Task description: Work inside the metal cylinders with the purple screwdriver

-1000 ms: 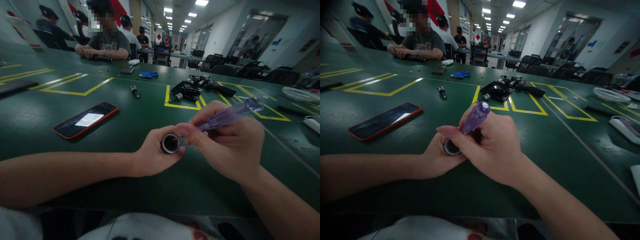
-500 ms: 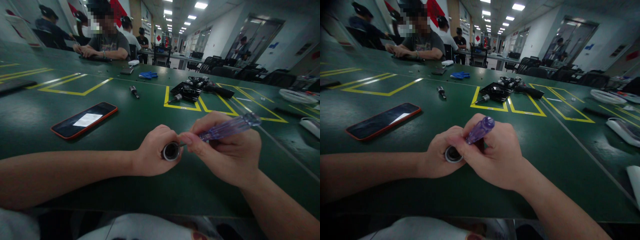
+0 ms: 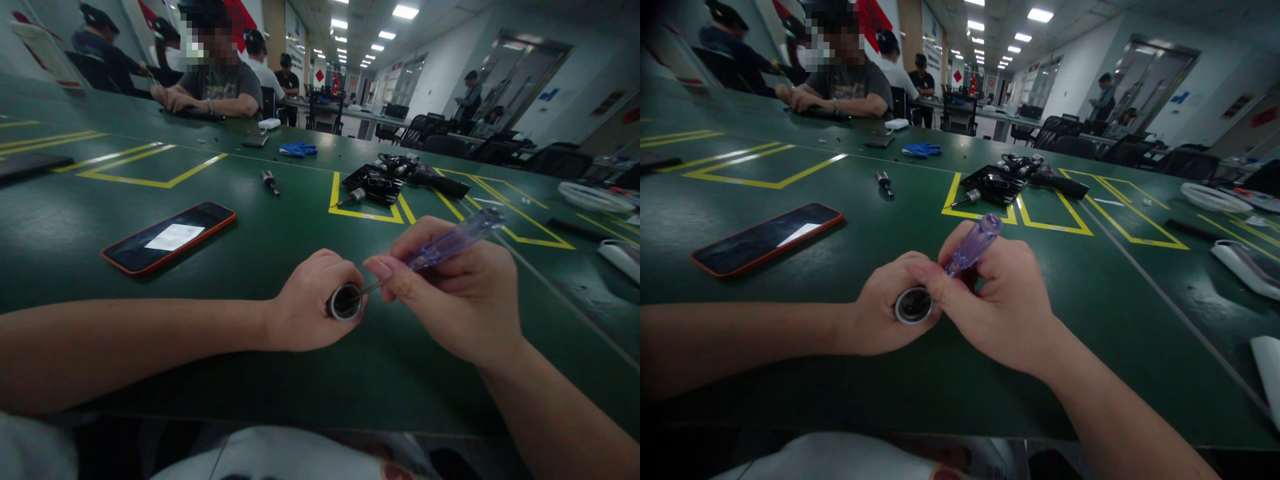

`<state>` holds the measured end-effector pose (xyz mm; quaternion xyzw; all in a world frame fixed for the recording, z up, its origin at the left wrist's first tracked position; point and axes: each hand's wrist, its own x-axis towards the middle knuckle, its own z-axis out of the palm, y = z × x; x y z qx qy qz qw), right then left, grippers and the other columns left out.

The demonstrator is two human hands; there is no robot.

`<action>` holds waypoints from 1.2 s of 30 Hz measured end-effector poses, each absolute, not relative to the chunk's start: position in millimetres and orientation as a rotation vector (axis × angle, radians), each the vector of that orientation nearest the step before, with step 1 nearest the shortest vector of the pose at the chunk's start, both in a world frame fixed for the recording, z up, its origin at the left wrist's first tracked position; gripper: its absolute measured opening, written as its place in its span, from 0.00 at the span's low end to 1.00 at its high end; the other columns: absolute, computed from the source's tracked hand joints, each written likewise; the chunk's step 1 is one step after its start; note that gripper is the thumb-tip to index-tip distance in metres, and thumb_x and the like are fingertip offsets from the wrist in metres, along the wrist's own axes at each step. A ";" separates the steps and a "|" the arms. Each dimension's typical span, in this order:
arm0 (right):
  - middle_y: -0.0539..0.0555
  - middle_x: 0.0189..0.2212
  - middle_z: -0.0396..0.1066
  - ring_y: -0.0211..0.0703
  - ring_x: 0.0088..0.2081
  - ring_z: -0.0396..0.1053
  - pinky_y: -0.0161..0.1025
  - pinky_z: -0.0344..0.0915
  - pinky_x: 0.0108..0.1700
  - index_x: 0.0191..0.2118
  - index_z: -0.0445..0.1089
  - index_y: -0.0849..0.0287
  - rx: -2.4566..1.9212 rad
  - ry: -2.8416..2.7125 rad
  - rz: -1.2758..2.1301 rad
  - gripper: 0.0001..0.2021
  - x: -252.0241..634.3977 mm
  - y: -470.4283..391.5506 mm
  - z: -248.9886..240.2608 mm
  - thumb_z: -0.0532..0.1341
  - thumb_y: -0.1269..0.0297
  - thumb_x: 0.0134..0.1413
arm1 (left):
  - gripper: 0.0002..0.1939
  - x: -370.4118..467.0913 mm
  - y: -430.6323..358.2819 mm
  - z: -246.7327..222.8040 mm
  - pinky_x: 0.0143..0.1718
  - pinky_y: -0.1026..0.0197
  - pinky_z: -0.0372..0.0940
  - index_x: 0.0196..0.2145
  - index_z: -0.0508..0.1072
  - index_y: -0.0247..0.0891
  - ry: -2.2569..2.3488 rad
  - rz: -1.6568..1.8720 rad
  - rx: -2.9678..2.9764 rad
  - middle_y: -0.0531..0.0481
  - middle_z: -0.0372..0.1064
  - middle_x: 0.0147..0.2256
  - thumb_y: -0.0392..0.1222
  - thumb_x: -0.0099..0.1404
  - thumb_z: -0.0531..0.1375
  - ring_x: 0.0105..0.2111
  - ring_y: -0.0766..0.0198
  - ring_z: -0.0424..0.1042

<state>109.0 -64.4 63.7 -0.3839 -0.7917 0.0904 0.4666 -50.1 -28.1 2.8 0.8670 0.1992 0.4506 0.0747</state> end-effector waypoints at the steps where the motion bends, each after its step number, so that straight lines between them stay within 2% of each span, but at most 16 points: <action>1: 0.44 0.17 0.63 0.28 0.18 0.61 0.28 0.57 0.20 0.21 0.65 0.60 -0.935 -1.950 0.217 0.09 108.8 -65.0 64.2 0.63 0.71 0.46 | 0.03 -50.2 -28.3 3.0 0.29 0.63 0.63 0.27 0.64 0.34 0.621 1.331 2.586 0.51 0.66 0.24 0.35 0.55 0.57 0.25 0.66 0.67; 5: 0.44 0.18 0.65 0.27 0.19 0.62 0.27 0.57 0.20 0.21 0.65 0.60 -0.873 -1.969 0.212 0.08 107.2 -69.3 66.9 0.64 0.73 0.44 | 0.04 -50.3 -28.4 3.7 0.29 0.62 0.63 0.26 0.64 0.36 0.691 1.235 2.559 0.53 0.65 0.23 0.36 0.53 0.58 0.26 0.66 0.66; 9: 0.44 0.16 0.64 0.29 0.17 0.62 0.28 0.57 0.18 0.21 0.66 0.60 -0.967 -1.875 0.314 0.08 107.5 -68.9 65.2 0.66 0.70 0.43 | 0.04 -49.8 -28.7 3.6 0.29 0.62 0.63 0.28 0.64 0.36 0.736 1.242 2.558 0.52 0.66 0.24 0.37 0.54 0.57 0.26 0.65 0.66; 16: 0.43 0.12 0.65 0.28 0.12 0.58 0.25 0.54 0.13 0.25 0.62 0.59 -0.991 -1.347 1.107 0.10 108.5 -50.0 47.6 0.64 0.62 0.47 | 0.05 -49.0 -32.3 7.8 0.26 0.66 0.59 0.26 0.62 0.36 0.805 1.200 2.569 0.55 0.64 0.22 0.34 0.53 0.57 0.24 0.69 0.63; 20: 0.43 0.11 0.64 0.28 0.12 0.56 0.25 0.53 0.12 0.24 0.61 0.61 -0.956 -1.145 1.242 0.12 105.5 -45.3 44.1 0.65 0.63 0.45 | 0.04 -48.7 -32.1 8.9 0.26 0.67 0.58 0.26 0.62 0.36 0.828 1.210 2.540 0.56 0.63 0.22 0.34 0.54 0.57 0.23 0.70 0.63; 26: 0.43 0.13 0.65 0.29 0.13 0.59 0.26 0.55 0.13 0.25 0.63 0.59 -0.942 -1.277 0.959 0.09 109.1 -53.0 48.9 0.64 0.62 0.48 | 0.04 -48.4 -32.1 7.6 0.26 0.67 0.58 0.26 0.63 0.36 0.860 1.202 2.520 0.56 0.63 0.22 0.35 0.54 0.58 0.23 0.70 0.63; 33: 0.45 0.16 0.66 0.32 0.16 0.63 0.31 0.58 0.18 0.24 0.65 0.58 -1.066 -1.790 0.099 0.07 106.1 -70.7 56.6 0.64 0.68 0.46 | 0.04 -49.0 -30.2 3.1 0.25 0.66 0.61 0.28 0.65 0.36 0.899 1.155 2.440 0.53 0.66 0.25 0.38 0.53 0.58 0.24 0.67 0.66; 36: 0.45 0.18 0.65 0.31 0.18 0.62 0.32 0.57 0.20 0.24 0.63 0.57 -1.035 -1.917 -0.060 0.07 102.2 -74.2 59.0 0.63 0.68 0.47 | 0.04 -49.2 -29.4 1.9 0.26 0.64 0.62 0.27 0.66 0.35 0.852 1.150 2.402 0.52 0.66 0.24 0.39 0.53 0.57 0.25 0.65 0.67</action>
